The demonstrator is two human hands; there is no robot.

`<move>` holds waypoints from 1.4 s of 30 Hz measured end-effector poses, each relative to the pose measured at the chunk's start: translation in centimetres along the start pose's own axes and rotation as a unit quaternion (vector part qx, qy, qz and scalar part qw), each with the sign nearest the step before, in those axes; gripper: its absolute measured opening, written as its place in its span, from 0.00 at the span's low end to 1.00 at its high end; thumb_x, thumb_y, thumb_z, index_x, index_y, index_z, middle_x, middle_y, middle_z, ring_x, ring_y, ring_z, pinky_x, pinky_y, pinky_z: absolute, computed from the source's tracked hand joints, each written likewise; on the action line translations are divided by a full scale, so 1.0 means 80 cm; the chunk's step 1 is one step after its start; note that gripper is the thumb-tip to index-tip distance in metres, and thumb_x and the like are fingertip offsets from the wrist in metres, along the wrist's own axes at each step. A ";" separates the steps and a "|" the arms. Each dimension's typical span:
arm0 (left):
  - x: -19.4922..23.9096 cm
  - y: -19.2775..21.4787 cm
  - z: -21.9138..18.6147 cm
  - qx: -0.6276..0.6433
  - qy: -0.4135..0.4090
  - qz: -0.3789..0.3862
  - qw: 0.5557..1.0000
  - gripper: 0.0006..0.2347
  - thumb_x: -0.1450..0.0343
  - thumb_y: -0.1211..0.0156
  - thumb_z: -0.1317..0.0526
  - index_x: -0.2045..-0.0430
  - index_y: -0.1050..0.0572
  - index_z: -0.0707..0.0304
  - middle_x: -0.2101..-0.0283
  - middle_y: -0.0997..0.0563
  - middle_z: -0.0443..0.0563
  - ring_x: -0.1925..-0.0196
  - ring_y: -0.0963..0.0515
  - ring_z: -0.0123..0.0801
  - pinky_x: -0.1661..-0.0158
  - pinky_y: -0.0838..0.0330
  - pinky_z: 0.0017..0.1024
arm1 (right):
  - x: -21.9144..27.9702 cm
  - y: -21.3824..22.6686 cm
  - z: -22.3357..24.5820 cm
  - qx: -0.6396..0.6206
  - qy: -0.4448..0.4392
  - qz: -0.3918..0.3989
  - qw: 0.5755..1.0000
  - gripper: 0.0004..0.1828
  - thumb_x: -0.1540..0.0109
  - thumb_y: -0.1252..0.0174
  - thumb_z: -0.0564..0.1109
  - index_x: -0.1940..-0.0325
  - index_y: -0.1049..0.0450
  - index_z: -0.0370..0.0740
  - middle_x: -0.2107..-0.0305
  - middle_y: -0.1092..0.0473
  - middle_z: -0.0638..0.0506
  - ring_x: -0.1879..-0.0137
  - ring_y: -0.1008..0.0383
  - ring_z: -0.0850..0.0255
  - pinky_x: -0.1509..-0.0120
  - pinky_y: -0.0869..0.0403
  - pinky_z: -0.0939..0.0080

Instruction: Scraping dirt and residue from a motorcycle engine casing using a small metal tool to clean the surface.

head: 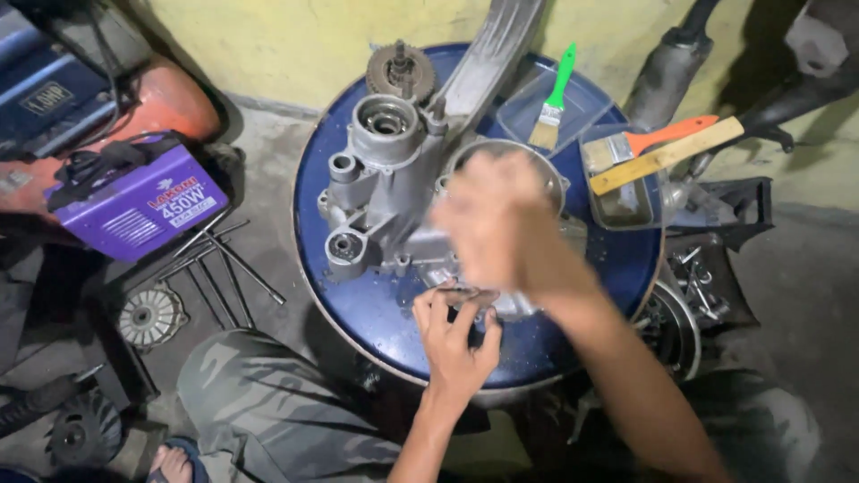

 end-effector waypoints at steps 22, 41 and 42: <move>-0.005 0.002 -0.013 0.011 -0.006 -0.002 1.000 0.03 0.32 0.38 0.71 0.72 0.19 0.61 0.53 0.18 0.54 0.56 0.33 0.47 0.55 0.34 0.36 | -0.014 0.020 0.036 -0.044 0.035 -0.061 0.997 0.09 0.46 0.45 0.34 0.69 0.22 0.45 0.71 0.27 0.53 0.58 0.34 0.55 0.54 0.40 0.55; -0.107 0.046 -0.124 -0.531 0.075 -0.097 0.838 0.19 0.25 0.52 0.84 0.87 0.35 0.65 0.72 0.32 0.57 0.50 0.13 0.58 0.64 0.27 0.37 | 0.029 -0.005 0.121 -0.073 -0.045 -0.028 0.996 0.03 0.30 0.34 0.43 0.57 0.16 0.47 0.70 0.21 0.53 0.71 0.25 0.64 0.68 0.31 0.63; -0.098 0.038 -0.107 -0.515 0.077 -0.070 0.851 0.18 0.26 0.55 0.83 0.87 0.32 0.66 0.72 0.32 0.56 0.46 0.14 0.61 0.60 0.22 0.38 | 0.026 -0.006 0.122 -0.077 -0.050 -0.030 0.995 0.03 0.30 0.35 0.43 0.58 0.17 0.47 0.70 0.21 0.53 0.71 0.25 0.63 0.68 0.31 0.62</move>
Point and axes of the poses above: each hand's wrist, its own x-axis away from the middle knuckle, its own y-axis out of the back of the hand, z = x × y, the point moved 10 cm from there along -x, towards the middle knuckle
